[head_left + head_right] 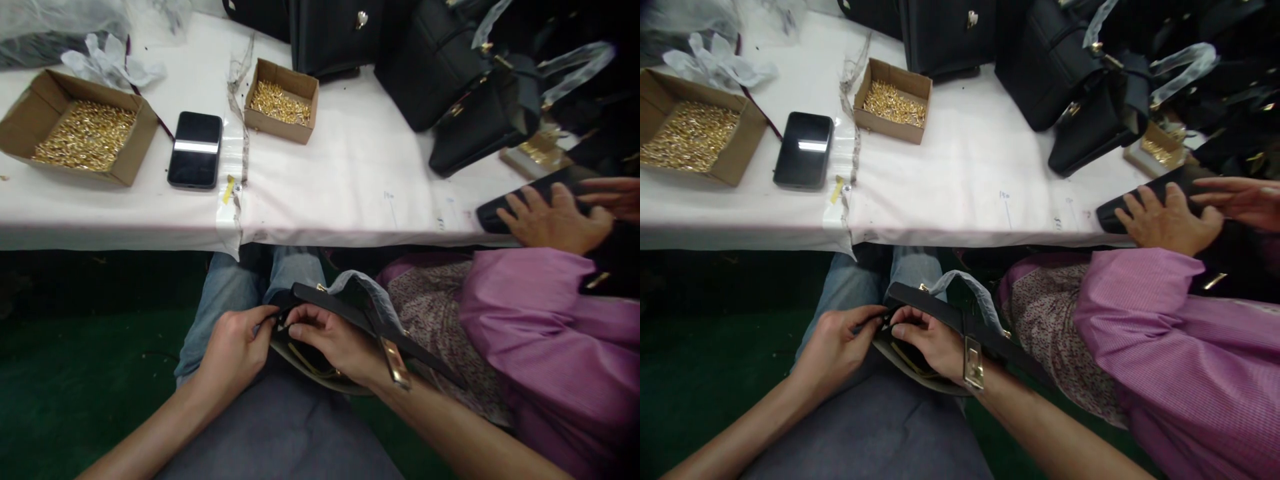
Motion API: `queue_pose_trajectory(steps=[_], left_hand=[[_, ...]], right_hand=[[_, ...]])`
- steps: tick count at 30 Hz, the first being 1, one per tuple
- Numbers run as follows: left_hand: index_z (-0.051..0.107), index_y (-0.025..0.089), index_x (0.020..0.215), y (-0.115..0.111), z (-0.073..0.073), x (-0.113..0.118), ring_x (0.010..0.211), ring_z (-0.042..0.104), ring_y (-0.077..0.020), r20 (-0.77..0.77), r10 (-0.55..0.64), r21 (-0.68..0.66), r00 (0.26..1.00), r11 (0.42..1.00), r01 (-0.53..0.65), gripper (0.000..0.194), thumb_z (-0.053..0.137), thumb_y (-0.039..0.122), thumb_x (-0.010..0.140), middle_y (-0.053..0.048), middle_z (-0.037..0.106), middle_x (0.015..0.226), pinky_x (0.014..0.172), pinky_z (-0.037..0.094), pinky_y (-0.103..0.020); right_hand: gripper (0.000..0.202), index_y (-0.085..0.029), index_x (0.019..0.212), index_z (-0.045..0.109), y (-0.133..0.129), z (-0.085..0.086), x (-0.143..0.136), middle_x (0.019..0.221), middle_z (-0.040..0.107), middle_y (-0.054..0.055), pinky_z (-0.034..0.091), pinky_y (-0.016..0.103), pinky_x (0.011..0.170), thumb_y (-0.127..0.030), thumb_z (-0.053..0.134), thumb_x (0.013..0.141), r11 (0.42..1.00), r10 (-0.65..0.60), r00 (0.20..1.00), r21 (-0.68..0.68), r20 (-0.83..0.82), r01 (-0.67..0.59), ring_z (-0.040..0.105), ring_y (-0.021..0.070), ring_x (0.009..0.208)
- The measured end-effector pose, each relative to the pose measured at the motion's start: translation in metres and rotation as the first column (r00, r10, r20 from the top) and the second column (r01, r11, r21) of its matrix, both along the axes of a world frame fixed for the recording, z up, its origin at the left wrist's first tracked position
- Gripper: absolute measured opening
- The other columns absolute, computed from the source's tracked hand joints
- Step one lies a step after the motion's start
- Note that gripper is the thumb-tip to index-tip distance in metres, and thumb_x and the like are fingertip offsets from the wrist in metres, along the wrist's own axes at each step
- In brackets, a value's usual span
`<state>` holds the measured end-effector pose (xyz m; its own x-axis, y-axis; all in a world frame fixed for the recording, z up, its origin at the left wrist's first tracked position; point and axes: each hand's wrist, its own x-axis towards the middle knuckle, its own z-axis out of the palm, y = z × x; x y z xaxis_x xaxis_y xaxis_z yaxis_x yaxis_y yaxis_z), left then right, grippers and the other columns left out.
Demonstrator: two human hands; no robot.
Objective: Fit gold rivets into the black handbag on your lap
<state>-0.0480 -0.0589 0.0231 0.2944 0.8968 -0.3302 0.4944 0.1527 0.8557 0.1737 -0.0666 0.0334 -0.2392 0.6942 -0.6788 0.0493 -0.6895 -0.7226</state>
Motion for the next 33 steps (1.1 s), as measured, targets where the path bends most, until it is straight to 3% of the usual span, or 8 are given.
queue_pose_trajectory(steps=[6,11,15,17,22,29,33], left_hand=[[0.088,0.036,0.118,0.021,0.012,-0.006,0.090,0.081,-0.0190,0.105,-0.100,-0.112,0.990,0.987,0.111,0.036,0.061,0.016,0.104,0.006,0.086,0.099,0.073,0.053,-0.031],[0.085,0.030,0.104,0.022,-0.002,-0.007,0.087,0.080,-0.0182,0.143,-0.111,-0.201,0.984,0.970,0.138,0.026,0.064,0.016,0.101,0.006,0.084,0.093,0.073,0.052,-0.030],[0.080,0.029,0.102,0.014,-0.014,-0.003,0.087,0.079,-0.0197,0.175,-0.056,-0.266,0.983,0.958,0.102,0.017,0.065,0.021,0.102,0.005,0.083,0.093,0.073,0.053,-0.031],[0.080,0.028,0.101,0.011,-0.016,-0.001,0.087,0.078,-0.0208,0.191,-0.046,-0.288,0.980,0.952,0.101,0.015,0.066,0.023,0.102,0.004,0.083,0.093,0.073,0.052,-0.031],[0.079,0.027,0.096,0.012,-0.013,0.001,0.089,0.078,-0.0206,0.251,-0.057,-0.318,0.966,0.938,0.138,0.018,0.063,0.019,0.101,0.002,0.082,0.094,0.075,0.053,-0.030],[0.079,0.023,0.101,0.013,-0.017,0.003,0.089,0.078,-0.0240,0.310,-0.047,-0.332,0.950,0.930,0.155,0.015,0.064,0.024,0.101,-0.002,0.082,0.094,0.077,0.057,-0.032],[0.079,0.022,0.104,0.017,-0.021,0.004,0.085,0.076,-0.0216,0.306,-0.066,-0.364,0.950,0.914,0.181,0.014,0.067,0.027,0.101,-0.002,0.082,0.092,0.072,0.052,-0.030]], right_hand=[[0.026,-0.025,0.101,0.082,-0.005,0.000,-0.008,0.098,0.077,0.002,0.055,0.035,0.087,-0.046,0.088,0.086,0.997,-0.072,0.997,0.023,0.018,0.071,0.067,0.0210,0.092],[0.026,-0.025,0.099,0.083,-0.016,-0.011,-0.009,0.097,0.078,0.002,0.055,0.039,0.087,-0.046,0.086,0.085,0.995,-0.101,0.987,0.016,0.121,0.100,0.067,0.0223,0.089],[0.031,-0.025,0.106,0.082,-0.026,-0.012,-0.004,0.107,0.080,0.005,0.055,0.045,0.101,-0.048,0.084,0.085,0.996,-0.088,0.980,0.026,0.180,0.085,0.071,0.0269,0.103],[0.032,-0.025,0.109,0.082,-0.029,-0.009,-0.002,0.113,0.080,0.006,0.053,0.047,0.108,-0.047,0.082,0.086,0.998,-0.061,0.985,0.022,0.164,0.058,0.072,0.0286,0.111],[0.012,-0.028,0.095,0.081,-0.029,0.001,-0.002,0.103,0.079,0.002,0.053,0.046,0.112,-0.039,0.081,0.088,0.996,0.016,0.987,0.079,0.162,-0.029,0.071,0.0271,0.106],[0.010,-0.027,0.092,0.081,-0.036,-0.003,-0.007,0.103,0.080,0.002,0.053,0.044,0.118,-0.037,0.079,0.092,0.976,-0.156,0.975,0.176,0.159,0.128,0.073,0.0263,0.107],[0.014,-0.027,0.097,0.084,-0.042,-0.005,-0.006,0.106,0.082,0.002,0.058,0.040,0.110,-0.039,0.078,0.095,0.966,-0.219,0.971,0.163,0.094,0.202,0.074,0.0247,0.107]])
